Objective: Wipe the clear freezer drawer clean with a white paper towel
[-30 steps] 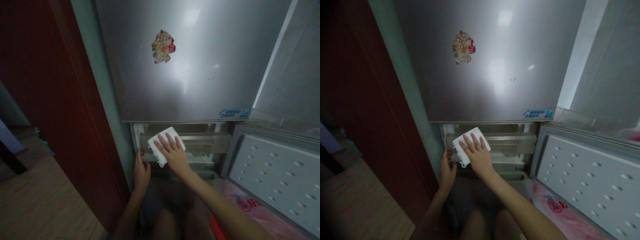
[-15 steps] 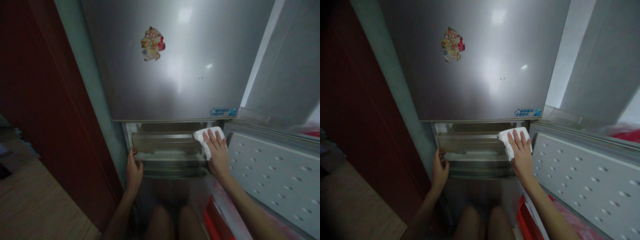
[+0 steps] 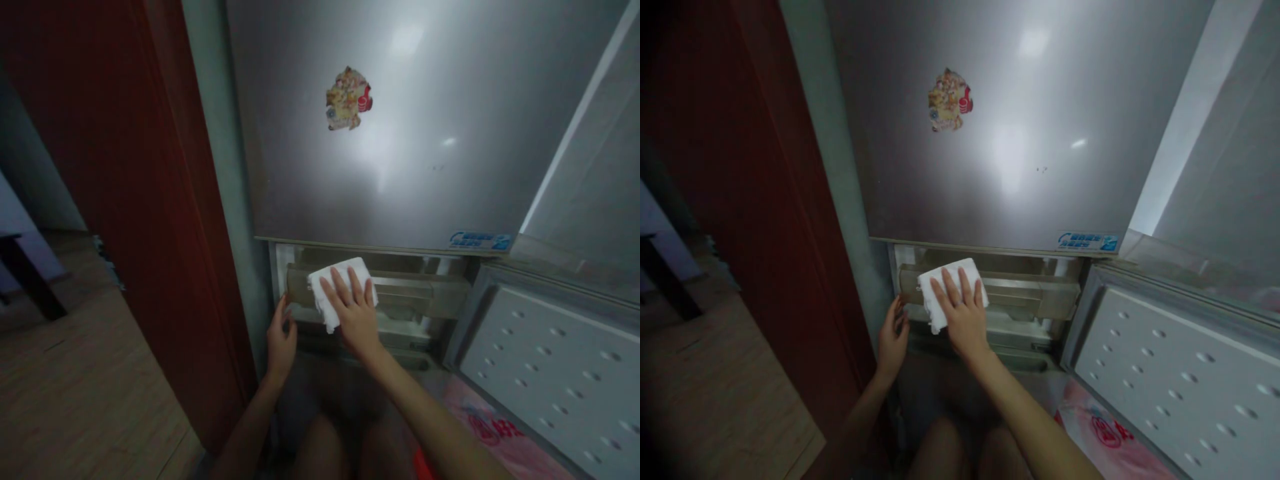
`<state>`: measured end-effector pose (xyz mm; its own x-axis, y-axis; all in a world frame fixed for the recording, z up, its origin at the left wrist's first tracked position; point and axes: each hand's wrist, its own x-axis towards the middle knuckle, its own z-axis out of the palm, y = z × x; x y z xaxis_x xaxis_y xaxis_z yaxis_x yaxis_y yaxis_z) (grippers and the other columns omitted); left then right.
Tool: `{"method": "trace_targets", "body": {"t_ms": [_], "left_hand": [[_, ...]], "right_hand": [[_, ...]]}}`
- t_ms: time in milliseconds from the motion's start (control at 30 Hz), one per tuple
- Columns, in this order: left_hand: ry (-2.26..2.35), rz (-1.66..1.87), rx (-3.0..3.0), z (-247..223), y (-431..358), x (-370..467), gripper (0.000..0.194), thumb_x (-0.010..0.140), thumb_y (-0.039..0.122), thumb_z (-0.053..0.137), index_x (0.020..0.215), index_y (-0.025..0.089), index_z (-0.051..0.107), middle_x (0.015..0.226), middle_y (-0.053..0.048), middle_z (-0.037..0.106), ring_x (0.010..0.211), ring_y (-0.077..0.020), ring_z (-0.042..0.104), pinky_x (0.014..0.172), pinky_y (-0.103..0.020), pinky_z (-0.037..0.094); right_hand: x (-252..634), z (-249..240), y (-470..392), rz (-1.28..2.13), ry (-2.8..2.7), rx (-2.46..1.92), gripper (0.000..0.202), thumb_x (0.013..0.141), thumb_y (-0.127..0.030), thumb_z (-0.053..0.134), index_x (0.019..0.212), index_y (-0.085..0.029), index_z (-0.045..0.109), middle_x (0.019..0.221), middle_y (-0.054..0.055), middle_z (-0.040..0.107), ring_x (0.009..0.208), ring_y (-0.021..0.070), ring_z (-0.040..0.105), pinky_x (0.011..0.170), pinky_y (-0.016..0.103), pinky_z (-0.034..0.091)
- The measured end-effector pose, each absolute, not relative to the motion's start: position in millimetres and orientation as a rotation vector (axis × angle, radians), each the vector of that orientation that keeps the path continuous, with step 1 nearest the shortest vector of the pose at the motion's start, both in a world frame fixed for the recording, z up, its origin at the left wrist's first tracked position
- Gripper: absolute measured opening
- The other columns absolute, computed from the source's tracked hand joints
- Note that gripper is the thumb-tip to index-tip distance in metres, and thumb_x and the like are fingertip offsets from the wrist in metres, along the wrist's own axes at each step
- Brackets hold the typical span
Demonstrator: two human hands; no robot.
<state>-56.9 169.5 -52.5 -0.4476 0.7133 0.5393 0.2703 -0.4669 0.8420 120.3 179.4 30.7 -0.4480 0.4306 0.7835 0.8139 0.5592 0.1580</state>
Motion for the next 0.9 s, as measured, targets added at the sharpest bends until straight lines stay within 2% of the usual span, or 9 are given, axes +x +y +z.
{"method": "trace_targets", "body": {"t_ms": [133, 300, 433, 533, 667, 800, 900], "left_hand": [[1.118, 2.049, 1.129, -45.7, 164.6, -50.9, 0.052, 0.083, 0.015, 0.054, 0.135, 0.016, 0.049, 0.148, -0.012, 0.046, 0.136, -0.0216, 0.045, 0.114, -0.036, 0.035], [0.705, 2.043, 0.481, -21.7, 154.2, -42.9, 0.031, 0.089, 0.013, 0.049, 0.117, 0.018, 0.062, 0.139, -0.009, 0.056, 0.12, -0.0174, 0.059, 0.095, -0.026, 0.05], [0.529, 1.976, 0.184, -2.8, 148.2, -42.1, 0.027, 0.095, 0.011, 0.039, 0.1, 0.015, 0.066, 0.125, -0.011, 0.064, 0.104, -0.0131, 0.066, 0.089, -0.023, 0.052], [0.499, 1.94, 0.123, 2.7, 146.2, -42.8, 0.03, 0.097, 0.013, 0.035, 0.1, 0.013, 0.066, 0.115, -0.011, 0.067, 0.101, -0.0122, 0.066, 0.089, -0.022, 0.052], [0.533, 1.922, 0.048, 1.3, 145.2, -41.1, 0.032, 0.097, 0.011, 0.034, 0.097, 0.012, 0.066, 0.11, -0.01, 0.068, 0.094, -0.0118, 0.067, 0.093, -0.024, 0.051], [0.536, 1.881, 0.055, -0.5, 144.8, -36.7, 0.033, 0.098, 0.013, 0.035, 0.094, 0.011, 0.068, 0.113, -0.01, 0.068, 0.096, -0.0139, 0.067, 0.099, -0.029, 0.049], [0.551, 1.86, 0.065, -1.5, 144.9, -35.2, 0.035, 0.098, 0.013, 0.034, 0.093, 0.012, 0.069, 0.119, -0.01, 0.066, 0.102, -0.0137, 0.065, 0.106, -0.03, 0.044]], "right_hand": [[86.4, 38.7, 187.9, -0.744, -2.195, -0.767, 0.061, 0.094, -0.017, 0.043, 0.151, -0.031, 0.024, 0.158, -0.002, 0.027, 0.148, 0.0287, 0.016, 0.117, 0.056, 0.019], [77.2, 38.3, 195.9, -0.865, -2.225, -0.612, 0.056, 0.095, -0.023, 0.043, 0.15, -0.025, 0.029, 0.157, 0.0, 0.03, 0.146, 0.0299, 0.023, 0.115, 0.055, 0.024], [85.3, 26.0, 203.2, -0.979, -2.276, -0.488, 0.053, 0.096, -0.025, 0.044, 0.148, -0.022, 0.034, 0.158, 0.0, 0.03, 0.145, 0.0281, 0.026, 0.115, 0.052, 0.028], [93.3, 19.9, 208.8, -1.047, -2.338, -0.372, 0.052, 0.095, -0.024, 0.045, 0.146, -0.02, 0.037, 0.156, 0.0, 0.033, 0.144, 0.0252, 0.028, 0.114, 0.048, 0.032], [100.9, 34.4, 210.7, -1.075, -2.377, -0.342, 0.052, 0.094, -0.023, 0.048, 0.145, -0.019, 0.039, 0.155, 0.002, 0.036, 0.143, 0.0261, 0.03, 0.112, 0.049, 0.034], [99.6, 57.3, 208.2, -1.058, -2.326, -0.426, 0.054, 0.094, -0.024, 0.047, 0.147, -0.021, 0.036, 0.157, 0.004, 0.033, 0.144, 0.0295, 0.028, 0.112, 0.054, 0.032], [94.2, 54.4, 208.2, -1.05, -2.299, -0.44, 0.053, 0.095, -0.024, 0.046, 0.147, -0.022, 0.036, 0.157, 0.004, 0.032, 0.144, 0.0303, 0.027, 0.112, 0.056, 0.031]]}}
